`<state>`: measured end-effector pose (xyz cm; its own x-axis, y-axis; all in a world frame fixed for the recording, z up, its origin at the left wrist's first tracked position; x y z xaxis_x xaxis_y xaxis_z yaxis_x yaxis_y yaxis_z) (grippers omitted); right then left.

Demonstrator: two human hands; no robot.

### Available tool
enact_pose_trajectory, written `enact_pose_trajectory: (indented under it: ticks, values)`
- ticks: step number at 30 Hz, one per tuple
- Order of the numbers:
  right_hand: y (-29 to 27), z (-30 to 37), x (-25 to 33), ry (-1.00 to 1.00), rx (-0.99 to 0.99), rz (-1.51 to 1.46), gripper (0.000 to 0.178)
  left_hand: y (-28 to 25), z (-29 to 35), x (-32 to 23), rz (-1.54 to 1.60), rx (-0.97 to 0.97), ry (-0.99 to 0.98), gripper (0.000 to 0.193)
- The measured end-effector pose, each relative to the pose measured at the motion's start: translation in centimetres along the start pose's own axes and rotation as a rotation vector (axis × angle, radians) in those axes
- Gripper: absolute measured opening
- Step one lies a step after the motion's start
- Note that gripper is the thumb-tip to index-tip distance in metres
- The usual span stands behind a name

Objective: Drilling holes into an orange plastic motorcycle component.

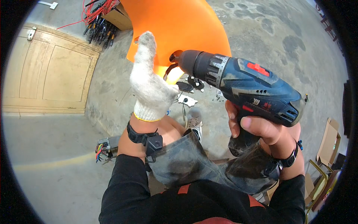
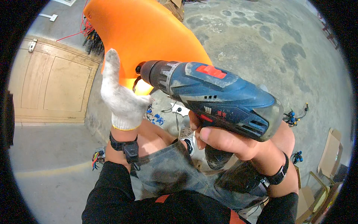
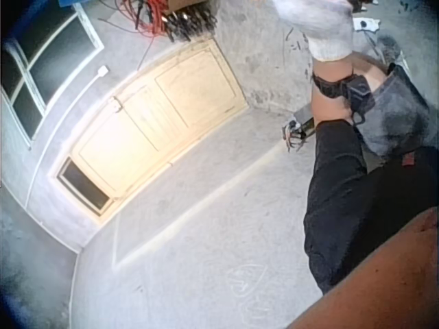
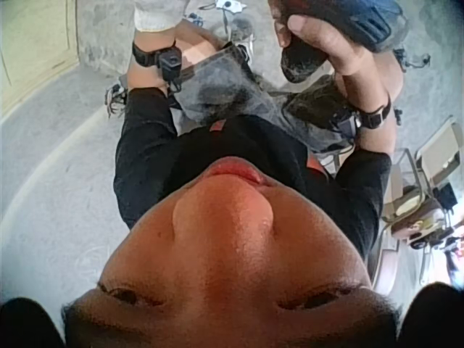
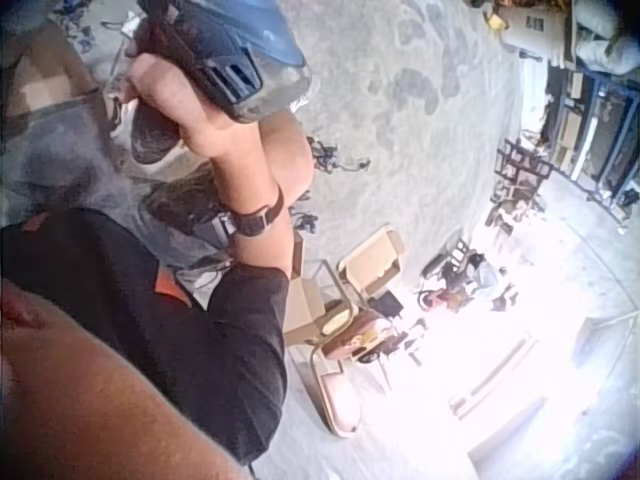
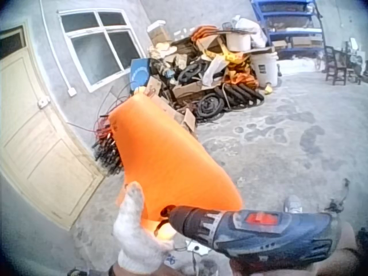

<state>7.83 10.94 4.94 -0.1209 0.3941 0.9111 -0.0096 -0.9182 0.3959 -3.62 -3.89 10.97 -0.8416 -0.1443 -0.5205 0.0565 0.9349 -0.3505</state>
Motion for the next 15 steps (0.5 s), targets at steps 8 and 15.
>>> enact_pose_trajectory:
  ticks: [8, 15]
  values:
    - [0.1, -0.1, -0.1, -0.028, 0.028, 0.016, 0.028, -0.1, 0.2, 1.4, 0.118, -0.017, -0.116, 0.064]
    - [0.2, 0.1, -0.1, -0.024, 0.021, -0.009, 0.033, -0.1, 0.1, 0.5, -0.086, 0.007, -0.034, 0.069]
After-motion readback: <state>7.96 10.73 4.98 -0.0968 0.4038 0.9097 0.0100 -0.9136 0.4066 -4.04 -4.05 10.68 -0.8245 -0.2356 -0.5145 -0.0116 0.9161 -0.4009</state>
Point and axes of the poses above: each hand's wrist, its own z-axis away from the middle knuckle, its own y-axis out of the palm, x = y × z, the point moved 10 cm from there along -z, towards the middle knuckle, and after that the axes turned 5 degrees about -x, right-handed, at the moved point
